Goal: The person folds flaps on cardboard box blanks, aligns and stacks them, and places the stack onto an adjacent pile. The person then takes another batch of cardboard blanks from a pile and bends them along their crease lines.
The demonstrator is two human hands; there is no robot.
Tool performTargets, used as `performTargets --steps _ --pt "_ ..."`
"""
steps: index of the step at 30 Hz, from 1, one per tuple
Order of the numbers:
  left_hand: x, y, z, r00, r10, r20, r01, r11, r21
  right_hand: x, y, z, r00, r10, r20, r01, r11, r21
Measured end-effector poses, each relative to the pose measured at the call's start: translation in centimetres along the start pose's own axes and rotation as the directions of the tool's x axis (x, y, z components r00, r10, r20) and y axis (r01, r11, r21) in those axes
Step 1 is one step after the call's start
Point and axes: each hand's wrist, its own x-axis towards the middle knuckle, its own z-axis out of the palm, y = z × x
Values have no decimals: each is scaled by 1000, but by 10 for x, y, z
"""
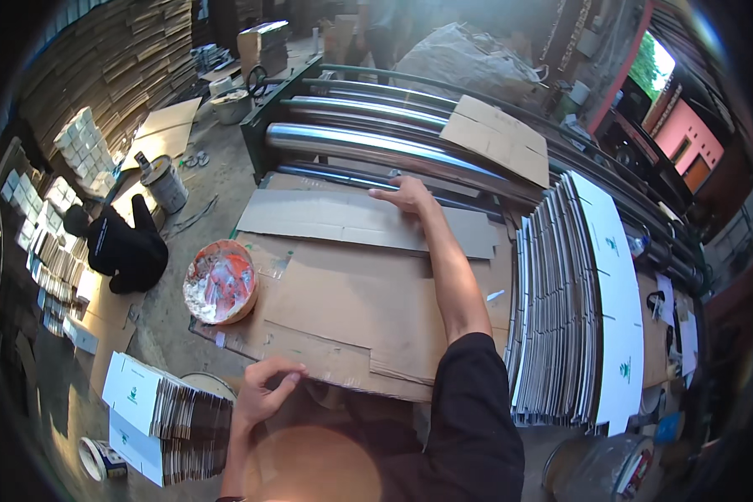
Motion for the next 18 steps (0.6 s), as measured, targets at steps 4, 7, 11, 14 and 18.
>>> performTargets --steps 4,7,11,14,18 --pt "25 39 12 988 137 65 -122 972 -203 -86 -33 -27 948 -198 -251 293 850 439" --pt "56 103 7 814 569 119 -542 817 -197 -230 -74 -57 869 -348 -351 492 672 553" --pt "72 179 12 443 884 150 -866 465 -183 -417 -90 -135 828 -469 -307 554 771 314" --pt "89 179 63 306 952 -23 -931 294 -218 -510 -70 -185 689 -556 -465 661 745 88" --pt "88 204 90 335 884 327 -814 446 -372 -554 -45 -261 735 -285 -616 161 955 -250"
